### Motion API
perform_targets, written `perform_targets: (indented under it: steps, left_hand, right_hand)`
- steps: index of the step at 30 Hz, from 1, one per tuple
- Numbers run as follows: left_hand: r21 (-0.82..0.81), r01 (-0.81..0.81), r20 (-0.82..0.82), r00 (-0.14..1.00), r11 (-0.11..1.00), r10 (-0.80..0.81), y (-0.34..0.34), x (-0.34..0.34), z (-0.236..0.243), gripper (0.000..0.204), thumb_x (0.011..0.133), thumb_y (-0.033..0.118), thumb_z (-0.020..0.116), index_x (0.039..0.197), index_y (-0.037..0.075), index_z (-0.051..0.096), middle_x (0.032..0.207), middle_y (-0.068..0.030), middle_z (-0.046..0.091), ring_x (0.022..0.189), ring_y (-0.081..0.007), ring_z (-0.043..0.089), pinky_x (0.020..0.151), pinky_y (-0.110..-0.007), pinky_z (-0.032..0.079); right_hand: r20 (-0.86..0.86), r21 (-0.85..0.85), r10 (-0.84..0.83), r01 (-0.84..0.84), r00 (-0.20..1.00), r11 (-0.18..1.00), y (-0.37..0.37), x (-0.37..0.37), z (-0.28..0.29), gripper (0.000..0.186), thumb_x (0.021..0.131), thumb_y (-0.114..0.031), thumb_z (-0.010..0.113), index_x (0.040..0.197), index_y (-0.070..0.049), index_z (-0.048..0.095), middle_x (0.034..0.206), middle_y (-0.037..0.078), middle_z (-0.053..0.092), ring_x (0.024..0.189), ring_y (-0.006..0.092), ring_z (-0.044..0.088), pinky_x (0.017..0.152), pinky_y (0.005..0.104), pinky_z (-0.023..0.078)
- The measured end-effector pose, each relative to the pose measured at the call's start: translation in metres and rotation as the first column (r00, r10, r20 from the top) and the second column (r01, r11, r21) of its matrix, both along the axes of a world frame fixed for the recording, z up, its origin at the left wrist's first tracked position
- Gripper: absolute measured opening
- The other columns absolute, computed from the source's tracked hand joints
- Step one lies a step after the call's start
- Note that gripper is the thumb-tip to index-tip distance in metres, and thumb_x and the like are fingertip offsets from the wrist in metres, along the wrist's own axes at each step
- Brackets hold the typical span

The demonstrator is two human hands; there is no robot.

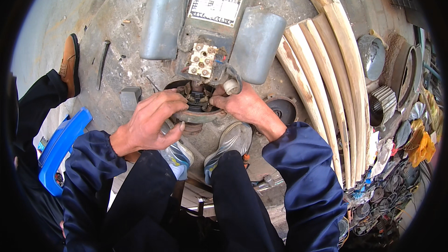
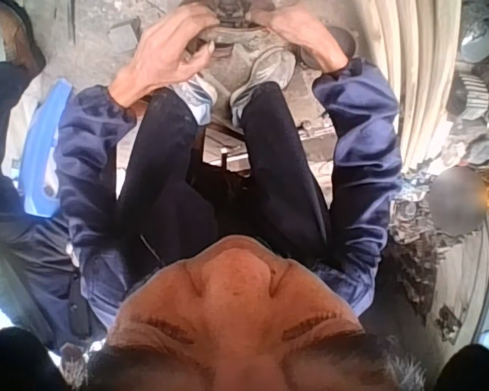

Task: The person uses a screwdriver to adjust and tighten connections on a small electrical component, then walks through a cluttered workshop and rummages through a bag of scrap materials.

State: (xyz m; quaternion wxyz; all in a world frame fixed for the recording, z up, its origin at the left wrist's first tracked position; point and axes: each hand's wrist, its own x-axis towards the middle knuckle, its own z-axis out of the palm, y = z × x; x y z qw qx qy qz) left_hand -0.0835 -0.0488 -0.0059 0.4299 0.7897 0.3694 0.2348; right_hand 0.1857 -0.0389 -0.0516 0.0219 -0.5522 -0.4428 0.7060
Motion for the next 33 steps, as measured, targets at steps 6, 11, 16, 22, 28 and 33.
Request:
perform_targets:
  steps: [6,11,16,22,28,33]
  left_hand:
    - [0.008,0.002,-0.001,1.0,1.0,-0.002,0.0,0.001,-0.001,0.044,0.072,0.004,0.081,0.113,-0.001,0.065,0.11,-0.0184,0.067,0.102,-0.0402,0.07,0.089,-0.046,0.06]
    - [0.007,0.004,-0.002,1.0,1.0,-0.004,0.001,0.002,-0.001,0.043,0.072,0.005,0.08,0.113,0.0,0.065,0.111,-0.0182,0.067,0.102,-0.0396,0.07,0.089,-0.045,0.06]
    - [0.019,0.004,-0.009,1.0,1.0,-0.004,0.0,0.003,-0.001,0.041,0.072,0.005,0.08,0.111,0.0,0.066,0.109,-0.0174,0.067,0.1,-0.0384,0.071,0.086,-0.044,0.06]
    - [0.037,0.009,-0.001,1.0,0.999,-0.009,0.001,0.006,-0.004,0.041,0.072,0.005,0.08,0.111,0.0,0.066,0.108,-0.017,0.067,0.098,-0.0372,0.07,0.084,-0.044,0.059]
    - [0.043,0.021,-0.028,0.999,0.999,-0.019,0.0,0.004,0.0,0.042,0.073,0.006,0.08,0.112,0.0,0.065,0.109,-0.017,0.067,0.099,-0.0369,0.07,0.086,-0.044,0.057]
    - [0.035,0.037,-0.019,0.999,0.999,-0.037,-0.001,0.002,0.0,0.046,0.074,0.005,0.08,0.116,-0.001,0.064,0.112,-0.0182,0.067,0.102,-0.0385,0.068,0.09,-0.045,0.057]
  right_hand:
    - [-0.018,-0.008,-0.058,0.058,0.998,0.998,-0.005,0.0,-0.004,0.011,0.091,-0.007,0.076,0.096,0.003,0.074,0.086,0.005,0.072,0.082,0.0124,0.064,0.076,0.0321,0.052]
    - [0.032,-0.001,-0.067,0.067,0.997,0.998,-0.004,-0.003,-0.002,0.014,0.089,-0.009,0.076,0.095,0.004,0.074,0.086,0.006,0.073,0.083,0.0129,0.064,0.076,0.0329,0.052]
    - [0.114,-0.039,-0.071,0.075,0.991,0.996,-0.003,-0.01,0.003,0.017,0.085,-0.012,0.076,0.092,0.004,0.074,0.082,0.005,0.071,0.081,0.013,0.064,0.075,0.0334,0.052]
    - [0.199,-0.024,-0.114,0.121,0.973,0.992,-0.008,-0.013,-0.006,0.025,0.077,-0.018,0.08,0.09,0.002,0.072,0.082,0.011,0.072,0.079,0.0199,0.068,0.073,0.0369,0.055]
    - [0.309,-0.032,-0.121,0.138,0.943,0.99,-0.01,-0.023,-0.005,0.031,0.078,-0.017,0.079,0.102,0.001,0.072,0.093,0.015,0.075,0.087,0.0274,0.072,0.08,0.0387,0.057]
    - [0.207,-0.013,-0.196,0.203,0.959,0.979,-0.012,-0.014,-0.007,0.032,0.08,-0.015,0.08,0.106,0.001,0.072,0.094,0.016,0.075,0.088,0.0254,0.072,0.081,0.0383,0.057]
